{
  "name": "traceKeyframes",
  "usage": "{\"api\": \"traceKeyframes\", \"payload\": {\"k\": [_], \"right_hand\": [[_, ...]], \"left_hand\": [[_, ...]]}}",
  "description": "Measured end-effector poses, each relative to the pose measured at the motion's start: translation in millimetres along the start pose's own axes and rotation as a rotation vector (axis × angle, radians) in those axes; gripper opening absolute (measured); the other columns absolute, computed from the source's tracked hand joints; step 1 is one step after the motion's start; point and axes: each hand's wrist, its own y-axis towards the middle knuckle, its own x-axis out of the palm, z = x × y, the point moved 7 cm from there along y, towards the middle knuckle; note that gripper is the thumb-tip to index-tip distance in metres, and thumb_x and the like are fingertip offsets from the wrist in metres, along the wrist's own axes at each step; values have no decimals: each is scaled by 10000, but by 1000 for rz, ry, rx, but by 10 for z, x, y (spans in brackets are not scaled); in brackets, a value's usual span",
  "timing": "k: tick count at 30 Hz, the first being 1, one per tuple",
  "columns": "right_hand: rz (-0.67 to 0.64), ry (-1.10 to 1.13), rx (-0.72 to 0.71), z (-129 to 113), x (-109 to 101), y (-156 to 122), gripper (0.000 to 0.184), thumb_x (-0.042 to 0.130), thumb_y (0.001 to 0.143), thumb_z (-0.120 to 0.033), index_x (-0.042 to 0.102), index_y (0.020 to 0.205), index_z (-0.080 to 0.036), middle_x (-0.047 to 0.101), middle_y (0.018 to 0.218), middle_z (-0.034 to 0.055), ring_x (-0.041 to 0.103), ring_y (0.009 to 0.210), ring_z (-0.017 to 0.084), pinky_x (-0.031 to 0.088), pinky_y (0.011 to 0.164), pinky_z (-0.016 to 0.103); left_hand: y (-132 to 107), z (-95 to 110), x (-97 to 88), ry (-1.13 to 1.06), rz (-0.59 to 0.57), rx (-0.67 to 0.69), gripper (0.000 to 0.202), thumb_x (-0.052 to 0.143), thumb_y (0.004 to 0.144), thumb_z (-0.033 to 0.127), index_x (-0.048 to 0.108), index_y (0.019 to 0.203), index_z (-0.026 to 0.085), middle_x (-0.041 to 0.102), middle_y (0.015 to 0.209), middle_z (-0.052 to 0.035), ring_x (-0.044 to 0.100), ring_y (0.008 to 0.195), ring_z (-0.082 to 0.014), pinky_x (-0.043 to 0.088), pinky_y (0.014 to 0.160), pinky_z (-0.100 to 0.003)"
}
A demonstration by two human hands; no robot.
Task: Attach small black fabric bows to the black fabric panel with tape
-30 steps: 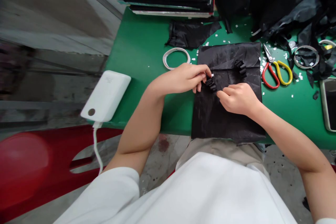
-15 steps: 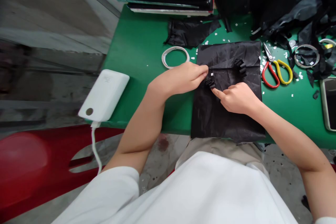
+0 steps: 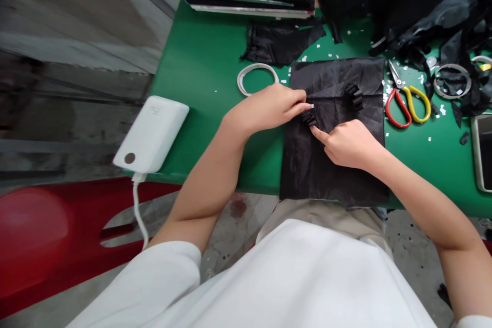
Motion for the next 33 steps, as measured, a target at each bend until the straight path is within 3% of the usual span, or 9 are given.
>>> {"api": "traceKeyframes", "payload": {"k": [4, 9, 18, 24, 29, 33], "right_hand": [[14, 10, -8, -7, 14, 1, 569, 374, 949, -228, 470, 1508, -198, 752, 832, 116, 701, 745, 237, 190, 571, 331], [46, 35, 2, 1, 26, 7, 558, 378, 948, -234, 493, 1493, -208, 751, 817, 107, 690, 733, 224, 191, 574, 327], [75, 34, 9, 9, 22, 0, 545, 385, 940, -223, 527, 1465, -199, 750, 808, 104, 678, 715, 210, 193, 580, 323], [77, 35, 4, 8, 14, -1, 538, 382, 943, -221, 531, 1459, -193, 751, 808, 109, 675, 709, 209, 200, 578, 325], [76, 42, 3, 9, 16, -3, 546, 383, 940, -215, 521, 1468, -191, 754, 826, 110, 683, 723, 214, 197, 576, 325], [83, 37, 7, 12, 17, -5, 550, 374, 941, -208, 519, 1471, -201, 756, 836, 105, 682, 727, 216, 197, 580, 323]], "left_hand": [[31, -26, -5, -45, 55, -116, 344, 534, 951, 468, 670, 910, 154, 688, 844, -116, 664, 882, -284, 471, 751, -335], [44, -95, 9, -157, 99, -193, 282, 536, 949, 404, 667, 844, 178, 675, 809, -85, 636, 874, -238, 481, 791, -326], [-1, -226, -10, -105, 132, -375, 372, 338, 993, 289, 634, 1154, 129, 680, 1045, -187, 667, 1039, -334, 517, 890, -438], [23, -169, 8, -99, 151, -379, 559, 421, 953, 595, 605, 1176, 116, 677, 1036, -199, 648, 1080, -374, 513, 912, -452], [19, -160, 29, -65, 123, -379, 415, 374, 995, 398, 587, 1237, 136, 676, 1098, -205, 657, 1095, -379, 511, 927, -489], [7, -166, 20, -58, 107, -381, 434, 301, 994, 276, 558, 1290, 89, 656, 1145, -264, 663, 1097, -427, 515, 914, -565]]}}
